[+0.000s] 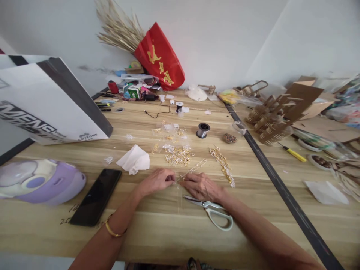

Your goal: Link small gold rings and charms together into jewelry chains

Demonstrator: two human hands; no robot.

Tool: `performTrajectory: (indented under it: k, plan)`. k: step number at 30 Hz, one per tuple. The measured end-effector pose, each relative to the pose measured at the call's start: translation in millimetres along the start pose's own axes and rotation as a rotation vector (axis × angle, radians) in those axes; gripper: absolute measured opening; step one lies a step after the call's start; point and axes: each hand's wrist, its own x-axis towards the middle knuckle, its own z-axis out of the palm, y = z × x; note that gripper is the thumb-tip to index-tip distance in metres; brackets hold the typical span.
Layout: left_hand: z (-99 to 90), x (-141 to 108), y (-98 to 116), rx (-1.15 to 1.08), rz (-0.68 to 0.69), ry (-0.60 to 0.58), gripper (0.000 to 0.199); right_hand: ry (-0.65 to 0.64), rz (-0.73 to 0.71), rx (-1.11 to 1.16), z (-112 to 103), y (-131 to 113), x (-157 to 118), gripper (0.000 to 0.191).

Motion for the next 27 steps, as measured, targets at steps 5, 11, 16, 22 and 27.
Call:
performTrajectory:
  k: [5,11,16,22,27]
  plan:
    - [-2.4,0,-2,-0.041,-0.02,0.008,0.013,0.076,0.039,-0.015,-4,2,1,0.023]
    - [-1.3,-1,-1,-0.042,-0.026,0.019,0.011,0.052,0.069,-0.016,-14,4,3,0.022]
    - [2.3,-1,0,-0.012,-0.019,0.044,0.011,0.039,0.08,-0.021,-18,8,4,0.023]
    - [4.3,0,-1,-0.005,-0.007,0.04,0.01,0.015,0.097,-0.02,-24,6,7,0.022]
    - [7.3,-1,-6,0.012,0.008,0.044,0.01,0.011,0.055,-0.019,-25,-2,11,0.02]
